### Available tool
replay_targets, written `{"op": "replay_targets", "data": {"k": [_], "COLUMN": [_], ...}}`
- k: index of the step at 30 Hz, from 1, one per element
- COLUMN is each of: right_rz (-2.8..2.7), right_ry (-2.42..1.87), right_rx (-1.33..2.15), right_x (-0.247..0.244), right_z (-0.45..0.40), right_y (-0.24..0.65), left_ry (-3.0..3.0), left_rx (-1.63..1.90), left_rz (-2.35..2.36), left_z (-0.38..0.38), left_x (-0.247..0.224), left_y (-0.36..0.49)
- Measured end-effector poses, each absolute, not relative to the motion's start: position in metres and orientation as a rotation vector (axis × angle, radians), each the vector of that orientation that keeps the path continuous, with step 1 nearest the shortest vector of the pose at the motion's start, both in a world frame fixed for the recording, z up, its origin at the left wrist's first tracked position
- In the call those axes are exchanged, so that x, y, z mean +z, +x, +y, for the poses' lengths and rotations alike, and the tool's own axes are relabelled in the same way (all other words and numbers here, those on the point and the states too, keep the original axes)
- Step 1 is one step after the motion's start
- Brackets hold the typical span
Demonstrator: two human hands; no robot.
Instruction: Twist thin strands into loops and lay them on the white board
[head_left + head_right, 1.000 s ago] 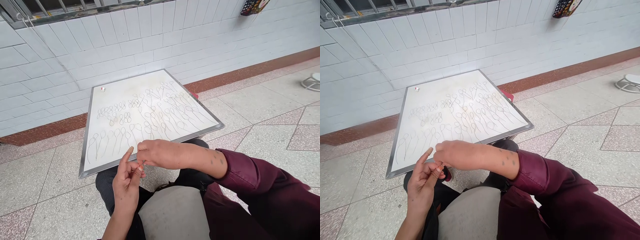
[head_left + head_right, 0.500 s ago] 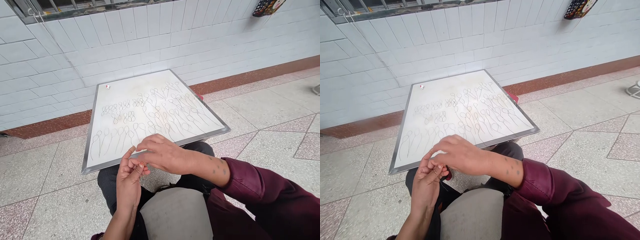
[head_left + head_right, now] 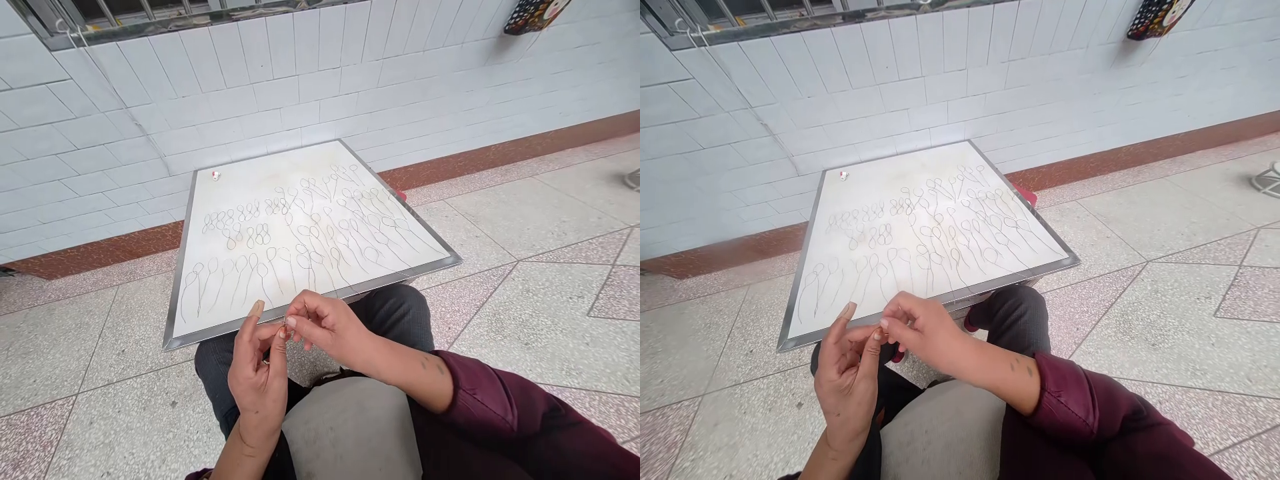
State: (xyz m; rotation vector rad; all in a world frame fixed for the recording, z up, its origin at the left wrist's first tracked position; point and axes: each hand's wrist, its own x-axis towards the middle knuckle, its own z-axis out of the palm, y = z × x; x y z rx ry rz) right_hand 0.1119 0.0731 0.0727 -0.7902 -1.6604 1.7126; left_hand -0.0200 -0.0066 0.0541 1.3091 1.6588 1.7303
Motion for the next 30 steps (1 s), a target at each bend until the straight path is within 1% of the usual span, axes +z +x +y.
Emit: {"op": "replay_targets", "data": {"k": [7, 11, 16, 22, 30], "right_rz": [-1.734, -1.701, -1.718, -1.733, -1.618], "right_ry": [-0.773, -0.774, -0.718, -0.612, -0.439], "right_rx": [1.544, 1.585, 1.586, 1.671, 1.891], "right_x": [0.07, 0.069, 0.066, 0.054, 0.046], "right_z": [0.074, 0.075, 0.077, 0.084, 0.095], "right_y": [0.113, 0.113, 0.113, 0.116, 0.122], "left_ry": [1.249, 1.195, 1.036, 0.846, 0.684], "left_rx": [1.678, 1.634, 1.618, 1.575, 1.562], "left_rz": [1.62, 1.596, 1.446, 1.269, 1.144], "left_z": [-0.006, -0.005, -0.003, 0.001, 0.004], "left_x": [0.057, 0.059, 0.058, 0.055, 0.059], "left_y": [-0.022, -0.022, -0.023, -0.026, -0.022]}}
